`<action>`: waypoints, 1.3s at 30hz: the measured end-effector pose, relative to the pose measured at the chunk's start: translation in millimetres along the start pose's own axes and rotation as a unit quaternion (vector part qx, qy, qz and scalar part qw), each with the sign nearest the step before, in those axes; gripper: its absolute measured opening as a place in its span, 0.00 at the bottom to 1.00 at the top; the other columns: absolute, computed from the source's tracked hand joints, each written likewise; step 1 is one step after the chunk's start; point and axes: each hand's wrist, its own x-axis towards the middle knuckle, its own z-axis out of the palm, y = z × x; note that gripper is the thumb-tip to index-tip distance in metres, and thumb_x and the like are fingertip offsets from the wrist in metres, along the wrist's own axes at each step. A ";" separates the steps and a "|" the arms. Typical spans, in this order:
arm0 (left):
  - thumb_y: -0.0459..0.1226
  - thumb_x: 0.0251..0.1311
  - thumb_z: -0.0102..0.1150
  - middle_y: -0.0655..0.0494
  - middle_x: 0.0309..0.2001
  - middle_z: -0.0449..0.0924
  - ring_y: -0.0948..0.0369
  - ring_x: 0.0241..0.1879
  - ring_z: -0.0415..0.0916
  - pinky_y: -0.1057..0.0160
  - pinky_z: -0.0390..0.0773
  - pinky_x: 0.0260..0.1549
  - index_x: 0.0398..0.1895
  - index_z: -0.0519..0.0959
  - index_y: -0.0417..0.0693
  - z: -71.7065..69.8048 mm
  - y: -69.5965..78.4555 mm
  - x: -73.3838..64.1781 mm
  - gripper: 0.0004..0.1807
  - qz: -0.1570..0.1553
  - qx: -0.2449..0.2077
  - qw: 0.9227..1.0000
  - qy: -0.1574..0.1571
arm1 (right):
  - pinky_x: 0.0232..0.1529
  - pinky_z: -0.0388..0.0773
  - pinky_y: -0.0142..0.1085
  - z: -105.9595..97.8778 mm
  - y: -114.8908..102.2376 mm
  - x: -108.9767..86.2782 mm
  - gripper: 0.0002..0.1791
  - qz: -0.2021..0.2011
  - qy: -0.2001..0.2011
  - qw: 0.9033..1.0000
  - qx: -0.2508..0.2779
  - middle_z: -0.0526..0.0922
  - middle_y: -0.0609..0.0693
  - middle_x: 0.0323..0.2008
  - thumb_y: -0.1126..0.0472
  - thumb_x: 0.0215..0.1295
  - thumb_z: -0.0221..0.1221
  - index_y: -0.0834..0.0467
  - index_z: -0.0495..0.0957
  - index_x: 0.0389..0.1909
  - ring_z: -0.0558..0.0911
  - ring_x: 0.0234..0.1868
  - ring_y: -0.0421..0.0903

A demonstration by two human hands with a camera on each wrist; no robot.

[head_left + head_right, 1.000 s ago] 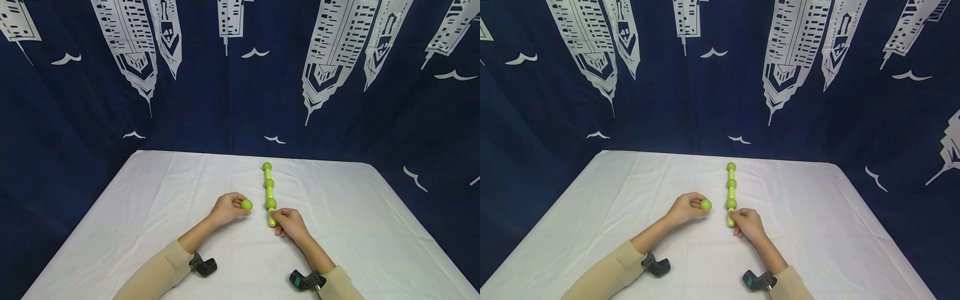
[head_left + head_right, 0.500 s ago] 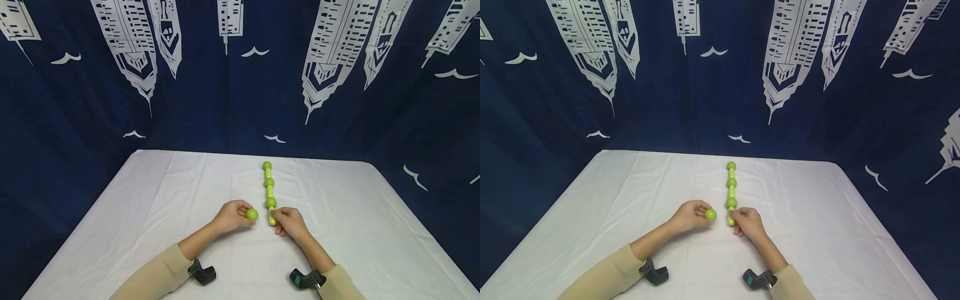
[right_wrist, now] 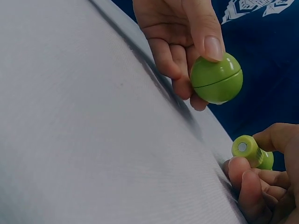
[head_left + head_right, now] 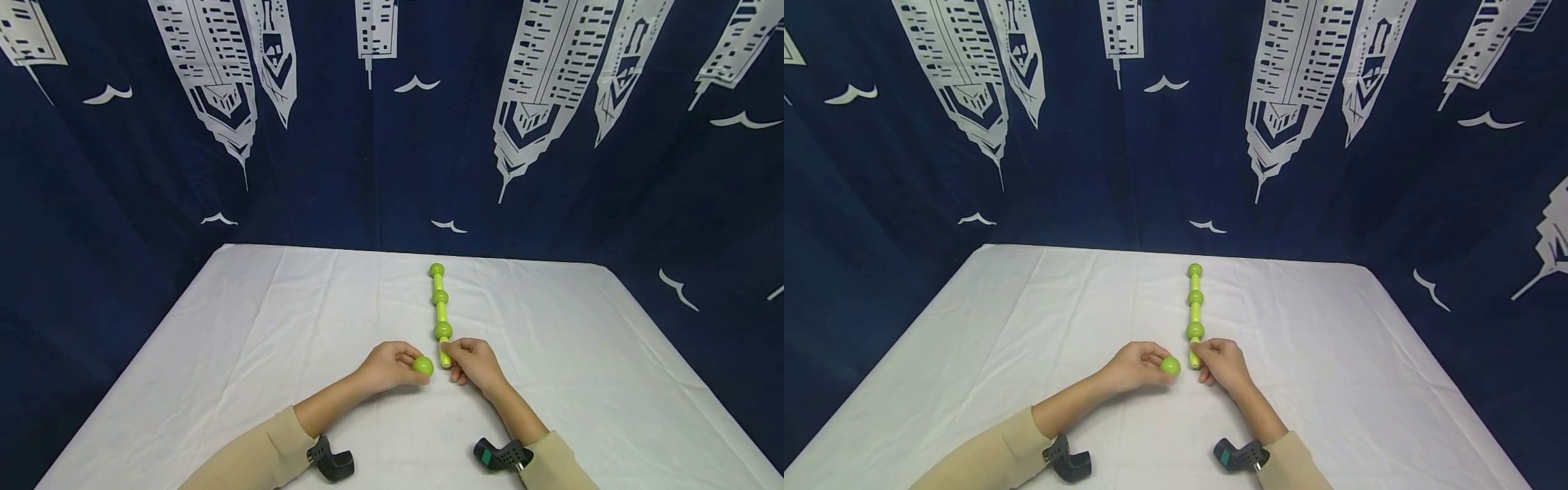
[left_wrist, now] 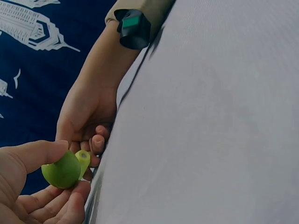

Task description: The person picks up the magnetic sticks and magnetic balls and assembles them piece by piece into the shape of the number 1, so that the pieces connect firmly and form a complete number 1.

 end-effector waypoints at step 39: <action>0.34 0.50 0.72 0.54 0.16 0.79 0.66 0.18 0.77 0.71 0.79 0.24 0.21 0.81 0.39 43.2 12.7 -0.8 0.09 -0.113 -0.103 0.988 0.006 | 0.13 0.67 0.27 -9.0 -4.4 -0.2 0.15 0.004 -0.046 0.996 0.078 0.72 0.47 0.11 0.59 0.68 0.58 0.66 0.78 0.25 0.69 0.11 0.37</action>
